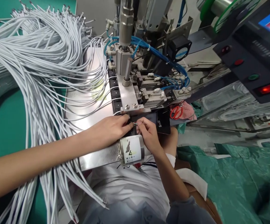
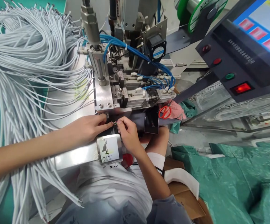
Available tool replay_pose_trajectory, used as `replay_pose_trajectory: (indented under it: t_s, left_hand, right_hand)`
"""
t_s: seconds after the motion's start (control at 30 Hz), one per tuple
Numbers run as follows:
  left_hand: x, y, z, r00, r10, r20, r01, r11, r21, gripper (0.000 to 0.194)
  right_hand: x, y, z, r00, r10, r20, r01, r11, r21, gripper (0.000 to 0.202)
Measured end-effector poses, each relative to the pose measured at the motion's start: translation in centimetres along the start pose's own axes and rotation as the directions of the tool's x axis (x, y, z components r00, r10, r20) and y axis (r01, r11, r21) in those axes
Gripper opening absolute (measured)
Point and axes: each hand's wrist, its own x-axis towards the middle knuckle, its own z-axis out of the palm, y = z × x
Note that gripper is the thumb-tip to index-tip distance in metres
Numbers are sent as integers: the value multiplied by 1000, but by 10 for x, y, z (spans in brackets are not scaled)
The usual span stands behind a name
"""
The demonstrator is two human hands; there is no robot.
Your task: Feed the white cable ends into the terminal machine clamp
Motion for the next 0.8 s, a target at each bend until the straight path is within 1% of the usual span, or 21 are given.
replay_pose_trajectory:
  t_s: [0.27, 0.37, 0.43, 0.57, 0.7, 0.8]
  left_hand:
    - [-1, -1, 4, 999, 33, -20, -31, 996, 89, 34]
    - [-1, -2, 6, 999, 32, -27, -30, 995, 90, 34]
    - [-1, -2, 7, 999, 31, -26, -29, 996, 90, 33]
    - [-1, -2, 9, 998, 31, -48, -27, 996, 83, 31]
    - [-1, -1, 8, 996, 42, -79, -37, 997, 61, 31]
    - [-2, -1, 8, 996, 41, -85, -38, 999, 39, 32]
  right_hand:
    - [4, 2, 1, 999, -5, 34, 6, 1000, -17, 29]
    - [5, 2, 2, 1000, -8, 23, 7, 999, 31, 30]
    - [4, 2, 2, 1000, -1, -4, 1, 997, 79, 29]
    - [4, 3, 1, 998, 46, -31, -41, 988, 148, 25]
    - [6, 6, 3, 993, 114, -17, -107, 965, 240, 24]
    - [7, 7, 5, 983, 182, 14, -176, 927, 332, 25]
